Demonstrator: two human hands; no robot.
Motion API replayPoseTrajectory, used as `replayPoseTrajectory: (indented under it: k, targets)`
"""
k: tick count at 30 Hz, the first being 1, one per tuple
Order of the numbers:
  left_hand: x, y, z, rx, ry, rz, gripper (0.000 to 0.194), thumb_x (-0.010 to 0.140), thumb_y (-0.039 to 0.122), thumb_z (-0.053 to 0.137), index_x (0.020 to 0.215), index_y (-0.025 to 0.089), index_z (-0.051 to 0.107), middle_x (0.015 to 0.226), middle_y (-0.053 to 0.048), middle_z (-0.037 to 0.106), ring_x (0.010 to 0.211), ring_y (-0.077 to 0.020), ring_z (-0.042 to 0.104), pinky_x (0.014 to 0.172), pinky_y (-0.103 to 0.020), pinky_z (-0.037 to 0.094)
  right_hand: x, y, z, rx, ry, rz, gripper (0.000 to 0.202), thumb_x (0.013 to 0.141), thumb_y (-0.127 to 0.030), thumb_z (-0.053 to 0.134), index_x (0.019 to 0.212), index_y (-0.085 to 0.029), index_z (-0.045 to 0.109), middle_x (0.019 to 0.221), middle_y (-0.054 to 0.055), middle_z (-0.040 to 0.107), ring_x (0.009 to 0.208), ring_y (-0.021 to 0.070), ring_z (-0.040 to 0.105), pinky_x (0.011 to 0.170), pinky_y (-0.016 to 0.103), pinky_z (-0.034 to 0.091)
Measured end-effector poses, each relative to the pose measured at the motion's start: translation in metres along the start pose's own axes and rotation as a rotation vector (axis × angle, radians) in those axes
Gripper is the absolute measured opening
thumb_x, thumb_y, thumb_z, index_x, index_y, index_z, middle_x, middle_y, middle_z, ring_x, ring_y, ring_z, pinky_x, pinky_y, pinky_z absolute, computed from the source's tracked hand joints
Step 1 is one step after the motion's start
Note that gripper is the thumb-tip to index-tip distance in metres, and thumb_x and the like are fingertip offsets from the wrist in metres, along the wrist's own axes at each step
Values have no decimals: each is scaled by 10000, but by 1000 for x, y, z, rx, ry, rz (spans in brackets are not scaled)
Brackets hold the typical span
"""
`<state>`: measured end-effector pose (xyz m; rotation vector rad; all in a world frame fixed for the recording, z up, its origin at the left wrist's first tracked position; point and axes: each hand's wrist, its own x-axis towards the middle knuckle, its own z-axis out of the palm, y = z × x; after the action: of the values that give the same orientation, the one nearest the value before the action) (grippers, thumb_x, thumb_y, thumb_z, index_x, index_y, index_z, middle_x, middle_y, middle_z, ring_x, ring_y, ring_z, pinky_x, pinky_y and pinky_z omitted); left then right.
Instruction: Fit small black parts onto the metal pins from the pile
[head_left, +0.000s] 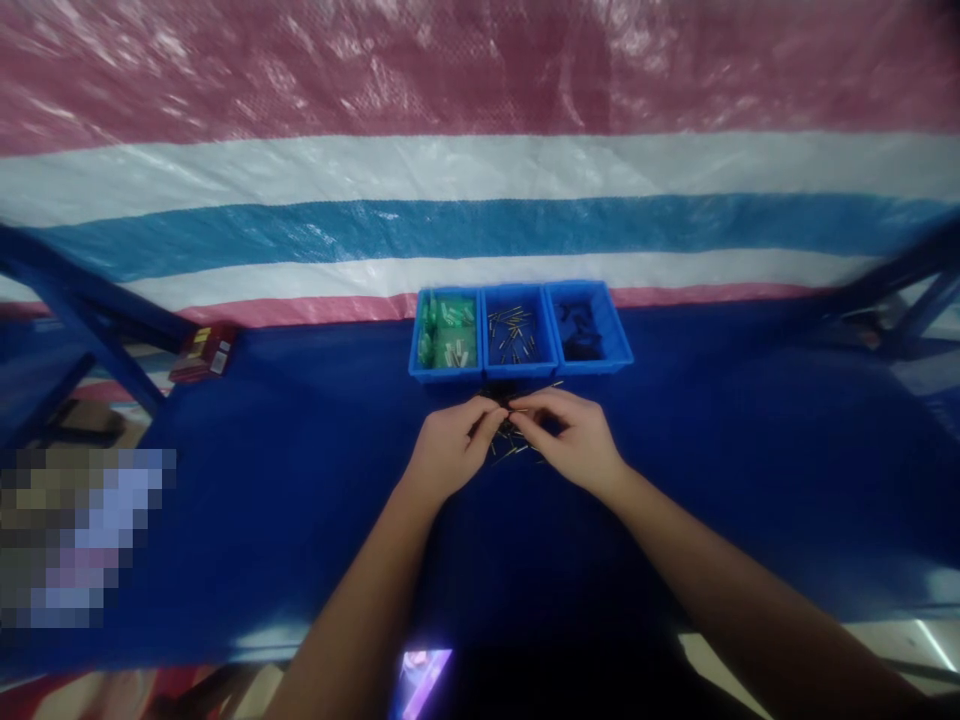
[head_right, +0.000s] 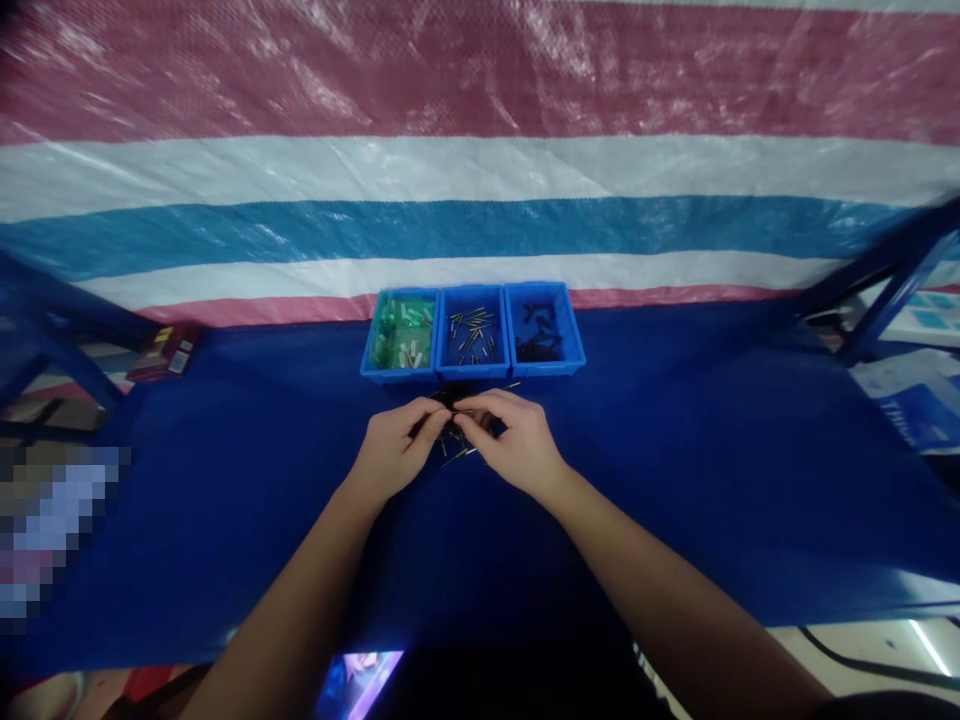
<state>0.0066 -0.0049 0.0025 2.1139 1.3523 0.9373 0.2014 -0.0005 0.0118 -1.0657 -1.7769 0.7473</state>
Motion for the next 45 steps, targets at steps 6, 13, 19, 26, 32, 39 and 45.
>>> replayPoseTrajectory:
  k: [6, 13, 19, 26, 32, 39, 45]
  targets:
    - [-2, -1, 4, -75, 46, -40, 157, 963, 309, 589, 1070, 222, 663, 706, 48, 668, 590, -86, 610, 606, -196, 458, -1, 0, -1, 8, 25, 53, 90, 867, -216, 722, 942, -206, 770, 899, 52, 766, 765, 166, 707, 686, 300, 576]
    - [0, 0, 1, 4, -16, -36, 222, 1013, 319, 487, 941, 193, 655, 771, 17, 692, 656, -105, 639, 625, -217, 453, -1, 1, 0, 1, 17, 16, 132, 856, -192, 733, 981, -211, 773, 895, 41, 763, 715, 146, 689, 661, 290, 573]
    - [-1, -2, 4, -71, 59, -12, 182, 962, 303, 591, 1106, 228, 674, 768, 34, 701, 627, -88, 632, 642, -195, 485, 0, 4, 1, 25, 52, 41, 84, 866, -203, 732, 935, -211, 780, 923, 53, 777, 808, 178, 729, 715, 311, 595]
    - [-1, -3, 0, -128, -1, -20, 176, 993, 302, 536, 1000, 202, 680, 852, 5, 722, 694, -102, 651, 617, -195, 480, 0, 1, -1, 19, 50, 17, 134, 853, -191, 745, 971, -236, 789, 940, 42, 786, 808, 180, 738, 703, 309, 606]
    - [-1, -2, 0, -132, -6, -12, 165, 988, 308, 549, 1009, 203, 674, 776, 21, 698, 638, -91, 629, 625, -197, 477, 0, -1, -1, 43, 41, 57, 107, 858, -199, 735, 942, -234, 790, 923, 37, 785, 762, 165, 734, 690, 295, 614]
    - [-1, -3, 4, -144, 34, -19, 146, 965, 286, 579, 1013, 206, 692, 835, 11, 728, 672, -90, 654, 609, -173, 492, 0, -3, -1, 39, 46, 65, 119, 844, -194, 749, 940, -241, 801, 922, 34, 791, 761, 169, 737, 699, 303, 618]
    - [-1, -3, 1, -98, -12, -23, 211, 990, 334, 539, 977, 201, 703, 760, 11, 724, 613, -96, 642, 605, -196, 495, 0, -4, -1, 44, 42, 101, 104, 845, -211, 747, 926, -249, 798, 915, 32, 787, 717, 163, 726, 682, 309, 618]
